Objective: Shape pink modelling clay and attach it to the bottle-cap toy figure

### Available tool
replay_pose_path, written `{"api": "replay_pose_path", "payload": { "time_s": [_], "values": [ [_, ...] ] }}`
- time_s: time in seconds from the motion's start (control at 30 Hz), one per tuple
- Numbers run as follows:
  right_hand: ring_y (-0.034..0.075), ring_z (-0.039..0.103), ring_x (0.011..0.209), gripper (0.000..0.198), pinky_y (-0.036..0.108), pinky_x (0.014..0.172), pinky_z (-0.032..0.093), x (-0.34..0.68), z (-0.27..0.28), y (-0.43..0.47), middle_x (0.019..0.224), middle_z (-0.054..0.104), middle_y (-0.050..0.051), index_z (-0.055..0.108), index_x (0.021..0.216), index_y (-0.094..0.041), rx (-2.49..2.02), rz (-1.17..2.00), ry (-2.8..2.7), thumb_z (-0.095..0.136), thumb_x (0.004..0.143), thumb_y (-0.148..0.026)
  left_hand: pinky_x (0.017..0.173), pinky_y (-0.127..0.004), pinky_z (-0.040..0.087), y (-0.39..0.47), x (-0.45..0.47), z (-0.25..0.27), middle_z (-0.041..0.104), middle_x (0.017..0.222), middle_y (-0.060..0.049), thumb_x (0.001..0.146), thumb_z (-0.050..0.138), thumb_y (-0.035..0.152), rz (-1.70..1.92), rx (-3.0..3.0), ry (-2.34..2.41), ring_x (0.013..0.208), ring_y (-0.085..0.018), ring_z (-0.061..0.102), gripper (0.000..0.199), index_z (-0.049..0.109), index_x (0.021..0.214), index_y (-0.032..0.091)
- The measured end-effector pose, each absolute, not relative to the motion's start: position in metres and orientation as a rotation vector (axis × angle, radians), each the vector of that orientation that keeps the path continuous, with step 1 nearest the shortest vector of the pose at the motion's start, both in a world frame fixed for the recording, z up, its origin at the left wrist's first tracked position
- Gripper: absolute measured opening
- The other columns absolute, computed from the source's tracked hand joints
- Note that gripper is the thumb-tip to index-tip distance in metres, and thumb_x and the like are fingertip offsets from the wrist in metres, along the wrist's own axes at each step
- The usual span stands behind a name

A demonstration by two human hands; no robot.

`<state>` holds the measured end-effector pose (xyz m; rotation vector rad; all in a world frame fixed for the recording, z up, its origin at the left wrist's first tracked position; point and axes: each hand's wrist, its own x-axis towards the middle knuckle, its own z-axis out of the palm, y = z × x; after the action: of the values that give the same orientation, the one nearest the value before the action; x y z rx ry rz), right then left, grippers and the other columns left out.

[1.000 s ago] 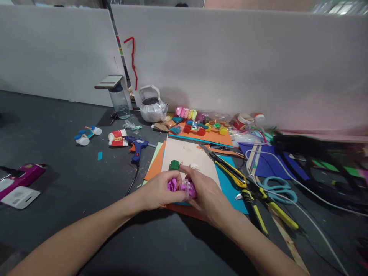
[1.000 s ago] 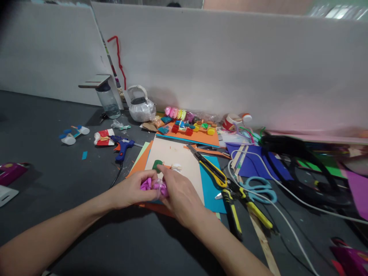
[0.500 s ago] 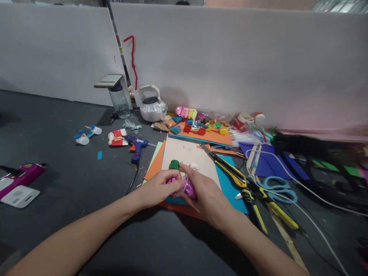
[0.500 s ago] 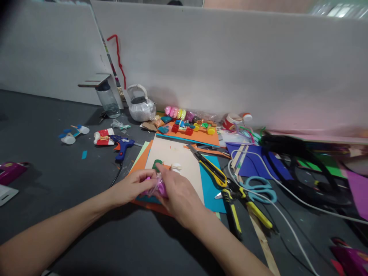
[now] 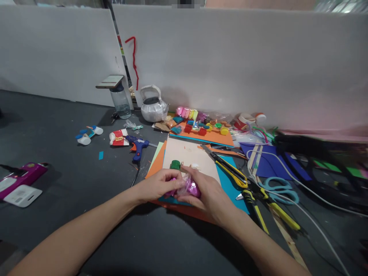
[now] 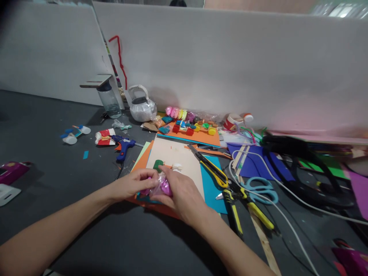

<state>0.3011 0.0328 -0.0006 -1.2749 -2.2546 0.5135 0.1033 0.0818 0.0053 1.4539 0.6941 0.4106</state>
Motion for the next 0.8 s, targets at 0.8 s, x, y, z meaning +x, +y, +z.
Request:
{"api": "replay_pose_path", "payload": {
  "time_s": [0.8],
  "values": [
    [0.012,0.055,0.07,0.023,0.024,0.064,0.045,0.297,0.013,0.034,0.079,0.062,0.0,0.06,0.083,-0.019,-1.27,1.115,-1.597,0.058,0.091,-0.04,0.062,-0.022,0.037,0.072,0.105,0.011,0.05,0.077,0.004,0.076,0.075,0.028,0.649,1.374,0.702,0.066,-0.009,0.04,0.037,0.04,0.072,0.02]
  ]
}}
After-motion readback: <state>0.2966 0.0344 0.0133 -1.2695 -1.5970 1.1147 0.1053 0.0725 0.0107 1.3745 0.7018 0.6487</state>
